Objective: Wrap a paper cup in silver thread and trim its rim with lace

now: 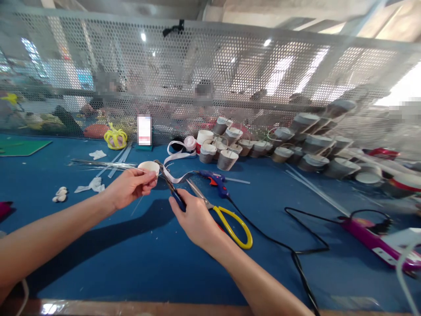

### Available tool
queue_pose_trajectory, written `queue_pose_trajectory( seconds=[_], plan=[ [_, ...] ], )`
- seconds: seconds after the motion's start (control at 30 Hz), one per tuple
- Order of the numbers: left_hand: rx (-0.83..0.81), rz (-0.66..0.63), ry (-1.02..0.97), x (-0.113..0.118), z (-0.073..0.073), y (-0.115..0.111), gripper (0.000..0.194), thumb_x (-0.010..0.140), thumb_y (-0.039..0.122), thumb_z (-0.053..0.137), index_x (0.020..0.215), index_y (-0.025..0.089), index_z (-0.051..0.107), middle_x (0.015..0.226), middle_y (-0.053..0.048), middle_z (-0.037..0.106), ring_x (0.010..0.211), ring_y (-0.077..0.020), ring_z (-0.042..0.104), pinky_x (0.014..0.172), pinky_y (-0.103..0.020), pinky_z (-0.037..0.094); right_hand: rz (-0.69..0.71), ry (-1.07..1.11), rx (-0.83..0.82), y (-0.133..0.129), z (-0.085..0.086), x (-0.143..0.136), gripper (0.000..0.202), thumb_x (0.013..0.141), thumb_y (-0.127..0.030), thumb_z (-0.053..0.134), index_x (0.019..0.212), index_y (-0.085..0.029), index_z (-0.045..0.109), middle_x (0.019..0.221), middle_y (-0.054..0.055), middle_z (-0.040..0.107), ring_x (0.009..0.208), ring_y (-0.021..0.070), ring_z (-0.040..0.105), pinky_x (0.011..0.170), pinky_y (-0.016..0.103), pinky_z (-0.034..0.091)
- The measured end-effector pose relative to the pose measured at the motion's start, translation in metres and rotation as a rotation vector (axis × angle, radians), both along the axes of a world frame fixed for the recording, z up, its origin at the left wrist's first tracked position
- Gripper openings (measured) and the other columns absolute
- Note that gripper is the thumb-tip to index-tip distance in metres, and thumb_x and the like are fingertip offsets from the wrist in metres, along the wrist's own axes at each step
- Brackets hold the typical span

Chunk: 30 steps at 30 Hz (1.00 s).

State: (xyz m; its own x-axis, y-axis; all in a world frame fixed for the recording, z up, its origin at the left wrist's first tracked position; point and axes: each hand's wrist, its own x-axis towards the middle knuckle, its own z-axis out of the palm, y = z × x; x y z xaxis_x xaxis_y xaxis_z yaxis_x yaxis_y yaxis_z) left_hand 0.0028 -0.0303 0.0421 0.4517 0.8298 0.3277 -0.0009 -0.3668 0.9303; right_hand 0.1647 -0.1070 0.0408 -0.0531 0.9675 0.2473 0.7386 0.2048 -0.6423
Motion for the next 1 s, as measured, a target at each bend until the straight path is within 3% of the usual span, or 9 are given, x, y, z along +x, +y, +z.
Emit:
queue_pose_trajectory(
  seconds=[0.1, 0.17, 0.37, 0.47, 0.57, 0.7, 0.8, 0.9, 1.0],
  plan=[
    [-0.301, -0.091, -0.043, 0.003, 0.001, -0.001, 0.03, 0.081, 0.037, 0.051, 0.063, 0.013, 0.05, 0.055, 0.001, 0.051, 0.04, -0.0037, 0.036, 0.042, -0.018, 0.033, -0.018, -0.014, 0.015, 0.003, -0.003, 0.003, 0.028, 0.083, -0.035, 0.043, 0.092, -0.015, 0.06, 0.068, 0.003, 0.062, 0.056, 0.0147, 0.051, 0.051, 0.025, 0.039],
    [-0.32, -0.096, 0.061, 0.0, 0.005, -0.004, 0.029, 0.083, 0.035, 0.048, 0.064, 0.014, 0.051, 0.055, 0.0, 0.054, 0.04, -0.0048, 0.039, 0.042, -0.019, 0.034, -0.011, 0.024, -0.048, 0.005, -0.004, 0.006, 0.03, 0.083, -0.037, 0.042, 0.091, -0.014, 0.06, 0.06, 0.001, 0.056, 0.05, 0.0133, 0.048, 0.047, 0.024, 0.038],
    [0.968, 0.215, 0.48, -0.017, 0.017, -0.005, 0.013, 0.083, 0.016, 0.046, 0.081, 0.014, 0.059, 0.083, -0.009, 0.063, 0.076, -0.0178, 0.055, 0.069, -0.032, 0.046, -0.011, 0.149, -0.136, 0.007, -0.003, 0.011, 0.033, 0.083, -0.041, 0.041, 0.091, -0.014, 0.058, 0.058, -0.002, 0.048, 0.047, 0.0111, 0.044, 0.044, 0.023, 0.036],
    [1.234, 0.224, 0.479, -0.017, 0.013, 0.0, 0.012, 0.083, 0.016, 0.048, 0.083, 0.013, 0.059, 0.083, -0.01, 0.063, 0.077, -0.0181, 0.053, 0.072, -0.033, 0.047, 0.033, 0.133, -0.136, 0.003, -0.001, 0.008, 0.031, 0.084, -0.041, 0.041, 0.089, -0.015, 0.058, 0.058, -0.002, 0.05, 0.047, 0.0111, 0.046, 0.044, 0.023, 0.036],
    [1.014, 0.192, 0.304, -0.013, 0.007, 0.002, 0.012, 0.081, 0.021, 0.053, 0.074, 0.014, 0.06, 0.075, -0.007, 0.062, 0.073, -0.0153, 0.053, 0.072, -0.031, 0.046, 0.039, 0.087, -0.123, 0.0, 0.0, 0.004, 0.028, 0.084, -0.039, 0.041, 0.087, -0.016, 0.058, 0.058, -0.001, 0.053, 0.048, 0.0117, 0.047, 0.045, 0.023, 0.037],
    [0.037, 0.043, -0.004, -0.003, 0.001, 0.0, 0.019, 0.075, 0.03, 0.06, 0.067, 0.014, 0.055, 0.061, -0.001, 0.055, 0.053, -0.0085, 0.047, 0.053, -0.023, 0.042, -0.007, 0.018, -0.007, 0.001, -0.002, 0.001, 0.027, 0.083, -0.035, 0.043, 0.092, -0.016, 0.059, 0.069, 0.003, 0.062, 0.058, 0.0154, 0.054, 0.052, 0.025, 0.04],
    [-0.356, -0.086, -0.092, 0.003, -0.001, -0.002, 0.029, 0.075, 0.039, 0.059, 0.064, 0.013, 0.05, 0.055, 0.002, 0.05, 0.042, -0.0041, 0.038, 0.043, -0.019, 0.034, -0.039, -0.031, 0.054, 0.003, -0.005, 0.003, 0.027, 0.082, -0.035, 0.043, 0.093, -0.016, 0.059, 0.073, 0.004, 0.064, 0.059, 0.016, 0.053, 0.054, 0.026, 0.04],
    [-0.333, -0.087, 0.039, 0.0, 0.002, -0.006, 0.033, 0.08, 0.044, 0.049, 0.066, 0.014, 0.051, 0.054, 0.0, 0.053, 0.041, -0.0058, 0.041, 0.042, -0.019, 0.034, -0.05, 0.012, 0.005, 0.006, -0.004, 0.008, 0.029, 0.082, -0.037, 0.042, 0.092, -0.016, 0.059, 0.065, 0.002, 0.059, 0.052, 0.0139, 0.049, 0.049, 0.025, 0.038],
    [0.35, 0.084, 0.343, -0.009, 0.009, -0.01, 0.028, 0.085, 0.033, 0.044, 0.065, 0.015, 0.054, 0.059, -0.003, 0.058, 0.053, -0.0114, 0.051, 0.053, -0.024, 0.042, -0.055, 0.102, -0.088, 0.008, -0.002, 0.013, 0.03, 0.083, -0.04, 0.041, 0.087, -0.015, 0.057, 0.057, -0.001, 0.051, 0.046, 0.0117, 0.044, 0.045, 0.024, 0.037]
  ],
)
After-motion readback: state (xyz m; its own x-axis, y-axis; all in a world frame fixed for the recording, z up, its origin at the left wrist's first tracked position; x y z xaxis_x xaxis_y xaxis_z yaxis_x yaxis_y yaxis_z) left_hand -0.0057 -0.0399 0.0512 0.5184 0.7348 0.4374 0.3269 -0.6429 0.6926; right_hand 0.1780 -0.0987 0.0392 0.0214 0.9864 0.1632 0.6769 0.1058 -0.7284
